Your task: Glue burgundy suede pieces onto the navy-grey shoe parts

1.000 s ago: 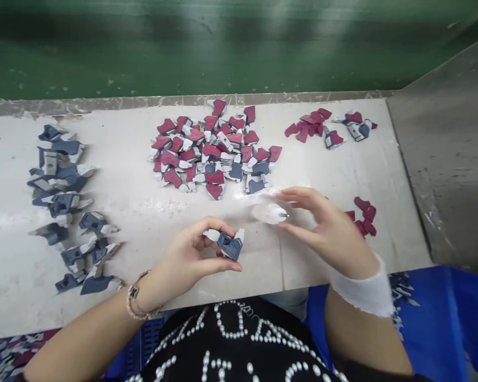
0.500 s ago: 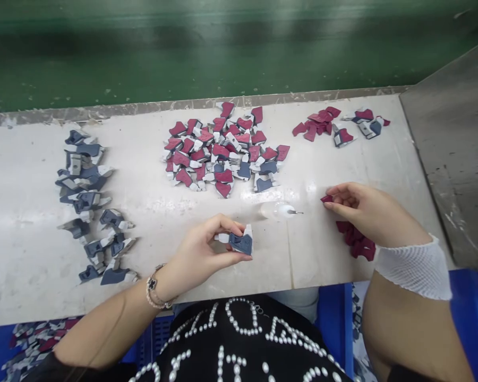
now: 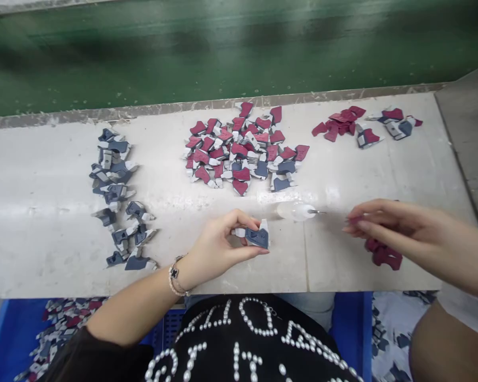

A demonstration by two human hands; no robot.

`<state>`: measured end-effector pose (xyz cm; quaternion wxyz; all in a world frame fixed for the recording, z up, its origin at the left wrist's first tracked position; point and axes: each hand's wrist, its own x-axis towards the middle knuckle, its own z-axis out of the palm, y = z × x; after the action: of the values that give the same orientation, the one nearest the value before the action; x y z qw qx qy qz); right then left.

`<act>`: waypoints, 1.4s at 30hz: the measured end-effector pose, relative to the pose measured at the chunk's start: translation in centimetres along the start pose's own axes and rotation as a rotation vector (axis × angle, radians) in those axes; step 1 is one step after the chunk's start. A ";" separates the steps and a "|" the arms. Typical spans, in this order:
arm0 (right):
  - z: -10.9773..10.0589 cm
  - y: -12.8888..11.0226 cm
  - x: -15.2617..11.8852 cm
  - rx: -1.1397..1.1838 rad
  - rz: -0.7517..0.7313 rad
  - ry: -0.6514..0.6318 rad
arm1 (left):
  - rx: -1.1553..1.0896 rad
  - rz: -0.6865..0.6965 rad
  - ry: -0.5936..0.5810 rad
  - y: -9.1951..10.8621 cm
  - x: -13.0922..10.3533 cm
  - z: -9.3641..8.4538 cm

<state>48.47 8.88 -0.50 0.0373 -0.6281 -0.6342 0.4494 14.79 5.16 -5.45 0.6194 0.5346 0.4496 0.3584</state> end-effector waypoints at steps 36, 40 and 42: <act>9.2 -8.5 -0.7 0.366 -0.144 -0.070 | 0.398 0.427 0.297 -0.6 -2.1 3.3; 9.0 -8.8 -0.7 0.336 -0.146 -0.101 | 0.409 0.434 0.283 -0.5 -2.3 3.2; 8.8 -8.8 -0.6 0.322 -0.141 -0.118 | 0.401 0.449 0.268 -0.3 -2.3 3.2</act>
<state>36.52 5.46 0.09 0.1316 -0.5405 -0.5977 0.5773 16.96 1.87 -5.27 0.3427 0.6797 0.4597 0.4574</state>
